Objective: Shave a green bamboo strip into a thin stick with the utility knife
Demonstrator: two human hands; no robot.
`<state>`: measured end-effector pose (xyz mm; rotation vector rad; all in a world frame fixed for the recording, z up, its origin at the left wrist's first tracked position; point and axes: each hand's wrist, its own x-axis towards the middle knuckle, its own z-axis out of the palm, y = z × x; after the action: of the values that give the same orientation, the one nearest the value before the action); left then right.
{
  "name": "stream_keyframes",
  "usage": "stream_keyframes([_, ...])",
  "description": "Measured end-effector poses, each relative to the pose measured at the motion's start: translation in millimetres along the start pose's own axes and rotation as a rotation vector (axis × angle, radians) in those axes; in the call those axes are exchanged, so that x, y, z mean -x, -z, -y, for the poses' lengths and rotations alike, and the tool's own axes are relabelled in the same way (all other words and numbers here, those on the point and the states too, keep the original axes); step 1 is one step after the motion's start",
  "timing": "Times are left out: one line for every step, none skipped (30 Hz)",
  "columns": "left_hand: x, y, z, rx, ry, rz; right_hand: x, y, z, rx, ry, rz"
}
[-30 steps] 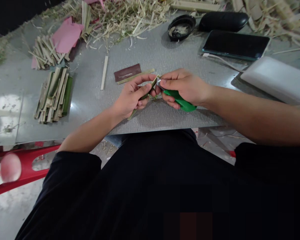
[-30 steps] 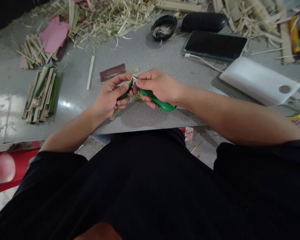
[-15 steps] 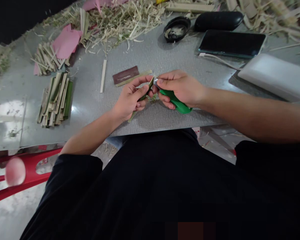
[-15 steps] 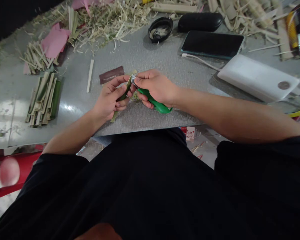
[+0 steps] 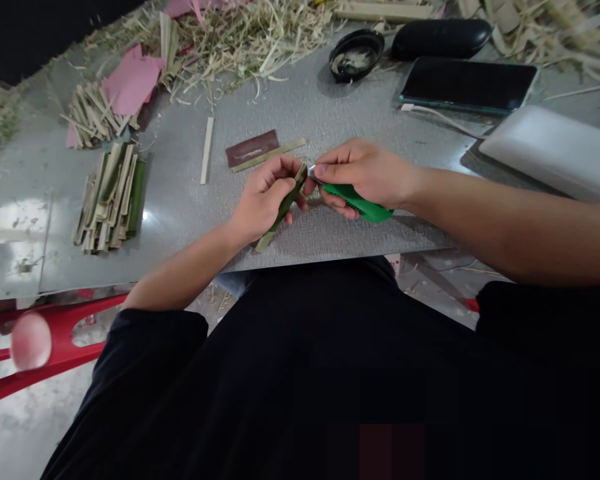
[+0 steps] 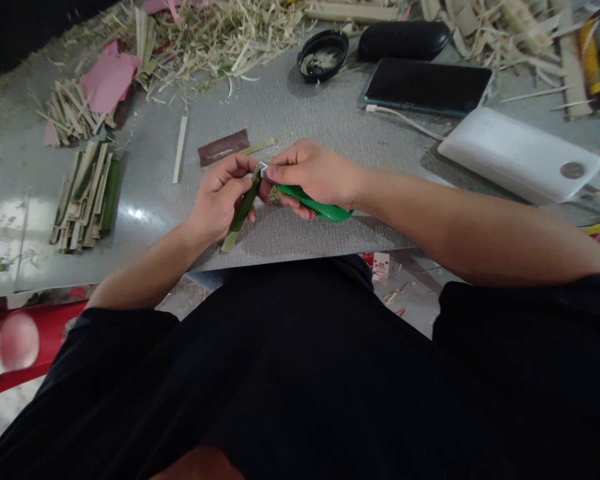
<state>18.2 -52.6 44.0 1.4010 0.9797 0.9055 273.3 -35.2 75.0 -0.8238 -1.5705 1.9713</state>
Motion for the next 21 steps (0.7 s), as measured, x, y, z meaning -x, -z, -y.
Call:
stream_keyframes([-0.6, 0.6, 1.0, -0.029, -0.017, -0.010, -0.1, 0.0, -0.1, 0.002, -0.013, 0.006])
stream_keyframes([-1.4, 1.2, 2.0, -0.048, -0.029, -0.018, -0.3, -0.3, -0.3, 0.005, -0.026, 0.008])
stream_keyframes([-2.3, 1.7, 3.0, -0.057, -0.036, -0.023, -0.4, -0.7, -0.5, 0.007, -0.038, 0.006])
stream_keyframes([-3.4, 2.1, 3.9, -0.058, -0.037, -0.027, -0.5, -1.3, -0.7, 0.007, -0.046, 0.004])
stream_keyframes([-4.4, 2.4, 4.6, -0.055, -0.033, -0.028, -0.4, -2.0, -0.8, 0.006, -0.049, 0.003])
stream_keyframes([-5.4, 2.6, 4.9, -0.050, -0.025, -0.027, -0.1, -2.7, -0.9, 0.004, -0.050, 0.004])
stream_keyframes([-6.1, 2.7, 4.7, -0.039, -0.017, -0.025, 0.3, -3.2, -0.8, 0.002, -0.052, 0.008])
stream_keyframes([-6.7, 2.7, 4.1, -0.022, -0.009, -0.021, 0.8, -3.4, -0.7, 0.000, -0.054, 0.014])
stream_keyframes([-7.0, 2.7, 3.1, -0.003, -0.002, -0.015, 1.2, -3.5, -0.6, 0.000, -0.057, 0.020])
stream_keyframes([-7.0, 2.7, 1.7, 0.010, 0.004, -0.011, 1.5, -3.3, -0.6, 0.001, -0.062, 0.027])
stream_keyframes([-6.8, 2.7, 0.3, 0.015, 0.011, -0.011, 1.7, -3.0, -0.6, 0.002, -0.068, 0.035])
stream_keyframes([-6.3, 2.7, -1.0, 0.012, 0.017, -0.015, 1.7, -2.7, -0.7, 0.002, -0.072, 0.040])
stream_keyframes([-5.8, 2.6, -2.1, 0.003, 0.020, -0.022, 1.6, -2.4, -0.7, 0.002, -0.073, 0.044])
stream_keyframes([-5.3, 2.6, -2.8, -0.008, 0.021, -0.029, 1.4, -2.4, -0.5, 0.002, -0.076, 0.044])
stream_keyframes([-4.8, 2.6, -3.0, -0.015, 0.019, -0.035, 1.3, -2.5, -0.1, 0.003, -0.083, 0.040])
stream_keyframes([-4.4, 2.6, -2.7, -0.019, 0.015, -0.036, 1.3, -2.9, 0.7, 0.005, -0.094, 0.034])
stream_keyframes([-4.2, 2.6, -2.1, -0.022, 0.010, -0.035, 1.4, -3.4, 1.9, 0.010, -0.107, 0.027])
stream_keyframes([-4.1, 2.7, -1.3, -0.025, 0.003, -0.034, 1.8, -3.9, 3.3, 0.016, -0.123, 0.021])
stream_keyframes([-4.1, 2.9, -0.4, -0.027, -0.002, -0.032, 2.2, -4.5, 4.9, 0.025, -0.140, 0.019])
stream_keyframes([-4.1, 3.0, 0.2, -0.027, -0.005, -0.030, 2.7, -4.8, 6.3, 0.035, -0.155, 0.017])
stream_keyframes([-4.2, 3.2, 0.5, -0.026, -0.008, -0.029, 3.2, -4.9, 7.5, 0.045, -0.169, 0.015])
